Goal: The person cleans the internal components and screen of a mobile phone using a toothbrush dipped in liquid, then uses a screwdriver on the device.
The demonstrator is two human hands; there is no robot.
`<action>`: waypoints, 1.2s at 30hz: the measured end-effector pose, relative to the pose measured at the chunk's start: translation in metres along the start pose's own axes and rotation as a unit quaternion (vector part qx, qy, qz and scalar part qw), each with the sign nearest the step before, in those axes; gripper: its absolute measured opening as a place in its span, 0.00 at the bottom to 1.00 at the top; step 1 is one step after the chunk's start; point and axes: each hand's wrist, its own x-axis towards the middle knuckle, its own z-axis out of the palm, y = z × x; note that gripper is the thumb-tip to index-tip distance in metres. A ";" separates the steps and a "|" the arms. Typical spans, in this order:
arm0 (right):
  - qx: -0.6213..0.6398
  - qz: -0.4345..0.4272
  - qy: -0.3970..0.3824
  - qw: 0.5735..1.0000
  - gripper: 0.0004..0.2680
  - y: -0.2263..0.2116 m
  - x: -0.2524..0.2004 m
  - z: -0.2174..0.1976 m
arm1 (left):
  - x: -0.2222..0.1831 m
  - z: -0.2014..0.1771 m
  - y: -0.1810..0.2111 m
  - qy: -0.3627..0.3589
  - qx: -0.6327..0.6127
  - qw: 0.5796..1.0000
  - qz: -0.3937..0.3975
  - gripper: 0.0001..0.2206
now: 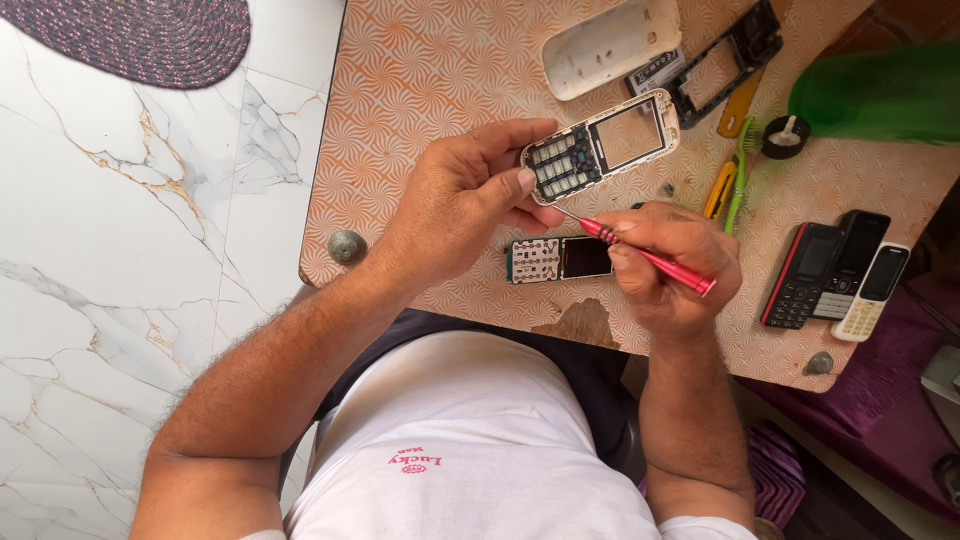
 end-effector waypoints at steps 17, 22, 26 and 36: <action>-0.011 -0.043 -0.024 0.999 0.07 -0.007 0.015 0.006 | -0.007 0.006 0.006 -0.014 0.118 0.993 0.001 0.21; -0.044 -0.039 -0.027 0.998 0.07 -0.013 0.018 0.010 | -0.009 0.009 0.004 -0.012 0.141 0.990 0.007 0.21; -0.048 -0.032 -0.017 0.998 0.07 -0.013 0.021 0.006 | -0.008 0.010 0.003 -0.016 0.116 0.993 0.004 0.21; -0.063 -0.012 0.091 0.994 0.06 0.002 0.009 -0.016 | -0.006 0.016 0.010 -0.002 0.128 0.992 -0.021 0.20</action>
